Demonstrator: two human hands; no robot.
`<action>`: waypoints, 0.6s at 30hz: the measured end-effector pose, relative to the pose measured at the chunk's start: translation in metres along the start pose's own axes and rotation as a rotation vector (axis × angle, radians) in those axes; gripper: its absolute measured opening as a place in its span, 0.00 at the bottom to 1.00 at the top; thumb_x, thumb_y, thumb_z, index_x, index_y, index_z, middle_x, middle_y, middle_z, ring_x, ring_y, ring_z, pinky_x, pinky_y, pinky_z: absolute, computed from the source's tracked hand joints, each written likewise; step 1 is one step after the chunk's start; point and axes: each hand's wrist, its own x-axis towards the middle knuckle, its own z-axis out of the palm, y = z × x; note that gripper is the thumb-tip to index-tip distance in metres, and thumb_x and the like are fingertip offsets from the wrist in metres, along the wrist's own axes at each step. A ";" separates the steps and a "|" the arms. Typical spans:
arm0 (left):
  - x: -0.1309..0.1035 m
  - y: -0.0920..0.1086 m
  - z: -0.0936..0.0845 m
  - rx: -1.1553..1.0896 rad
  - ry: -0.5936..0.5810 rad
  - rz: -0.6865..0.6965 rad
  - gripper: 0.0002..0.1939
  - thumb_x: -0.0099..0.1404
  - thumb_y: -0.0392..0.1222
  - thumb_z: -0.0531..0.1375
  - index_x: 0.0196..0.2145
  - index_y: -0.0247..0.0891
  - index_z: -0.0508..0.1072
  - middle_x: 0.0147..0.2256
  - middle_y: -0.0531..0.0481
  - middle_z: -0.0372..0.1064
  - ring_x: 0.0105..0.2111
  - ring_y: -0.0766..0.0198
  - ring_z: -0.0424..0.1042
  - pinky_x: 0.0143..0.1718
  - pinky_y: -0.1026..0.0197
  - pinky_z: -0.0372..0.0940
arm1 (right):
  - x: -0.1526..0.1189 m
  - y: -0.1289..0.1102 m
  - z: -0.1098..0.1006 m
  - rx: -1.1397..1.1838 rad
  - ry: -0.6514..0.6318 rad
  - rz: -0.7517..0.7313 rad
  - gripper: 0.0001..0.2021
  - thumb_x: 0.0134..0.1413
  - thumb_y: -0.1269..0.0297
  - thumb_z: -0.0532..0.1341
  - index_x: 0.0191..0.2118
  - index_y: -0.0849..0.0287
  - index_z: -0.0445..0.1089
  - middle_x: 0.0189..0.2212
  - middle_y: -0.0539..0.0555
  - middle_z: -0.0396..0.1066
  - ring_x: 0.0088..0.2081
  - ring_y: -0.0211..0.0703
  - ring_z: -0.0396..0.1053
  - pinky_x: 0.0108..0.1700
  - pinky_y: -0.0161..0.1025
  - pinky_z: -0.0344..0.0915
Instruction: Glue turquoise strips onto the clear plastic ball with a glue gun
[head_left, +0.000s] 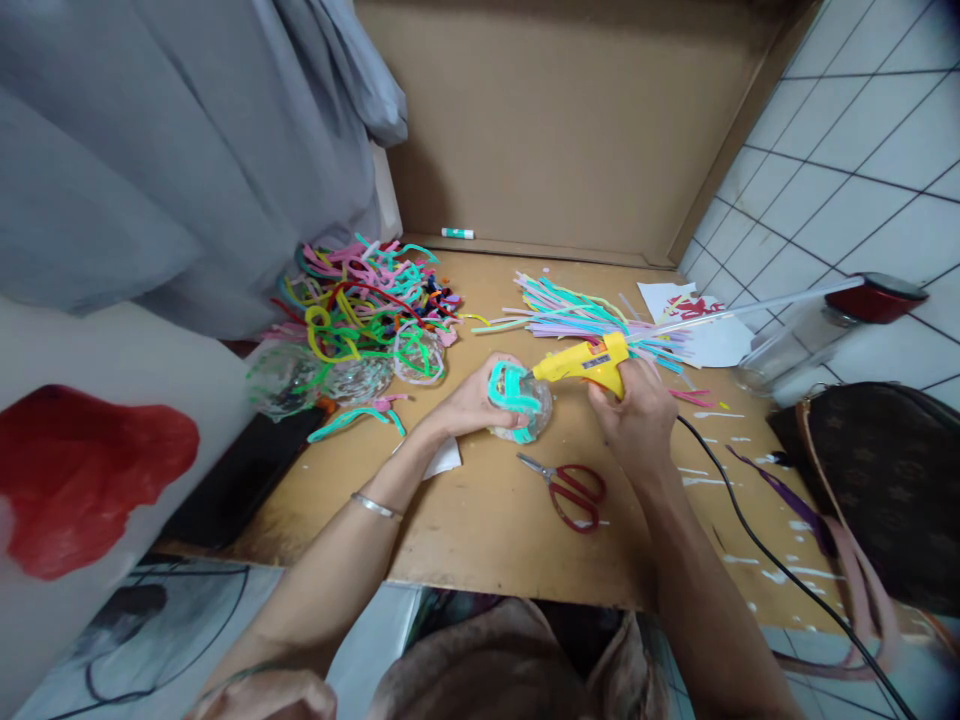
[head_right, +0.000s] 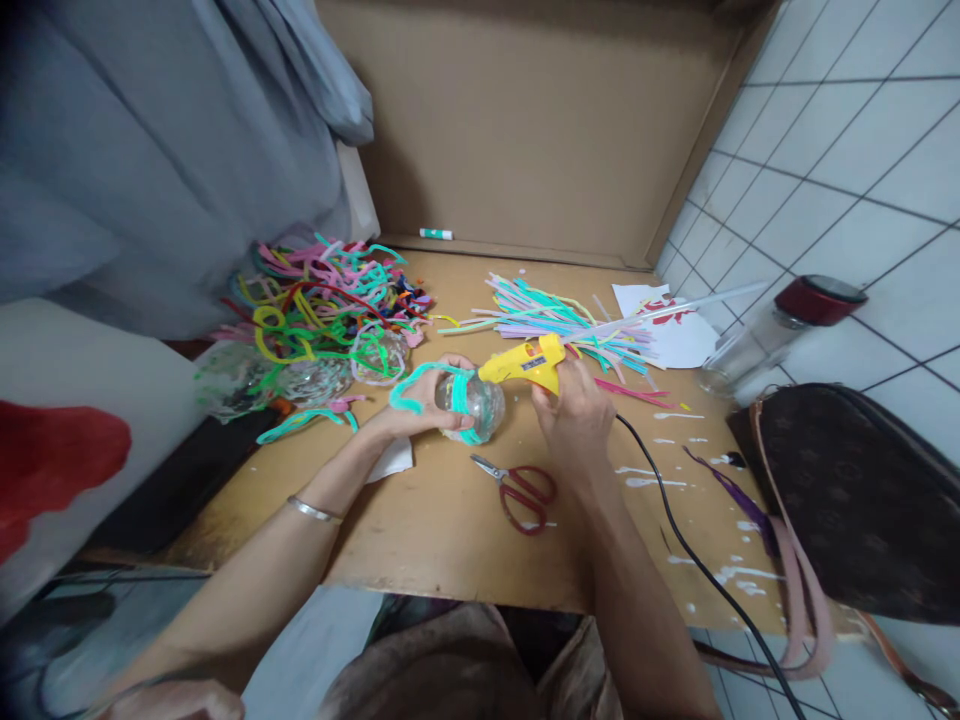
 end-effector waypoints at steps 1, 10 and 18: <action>0.000 0.001 0.000 -0.007 0.001 -0.002 0.34 0.41 0.46 0.69 0.46 0.37 0.63 0.37 0.52 0.67 0.38 0.60 0.69 0.40 0.59 0.67 | 0.000 0.000 0.000 -0.001 0.002 0.001 0.03 0.55 0.65 0.57 0.36 0.57 0.65 0.31 0.55 0.71 0.35 0.47 0.67 0.33 0.38 0.60; 0.000 0.002 0.000 -0.079 -0.024 -0.020 0.37 0.40 0.46 0.69 0.47 0.38 0.61 0.38 0.51 0.68 0.39 0.58 0.70 0.41 0.59 0.66 | 0.000 -0.001 0.002 -0.017 0.000 0.076 0.05 0.53 0.62 0.56 0.34 0.56 0.65 0.30 0.55 0.71 0.34 0.47 0.66 0.34 0.39 0.60; 0.001 -0.006 -0.001 -0.030 0.002 0.013 0.37 0.42 0.49 0.71 0.48 0.37 0.63 0.44 0.48 0.66 0.44 0.57 0.67 0.48 0.57 0.64 | 0.003 0.005 0.009 0.038 -0.112 0.324 0.12 0.47 0.52 0.59 0.25 0.54 0.61 0.22 0.51 0.64 0.29 0.45 0.61 0.31 0.39 0.55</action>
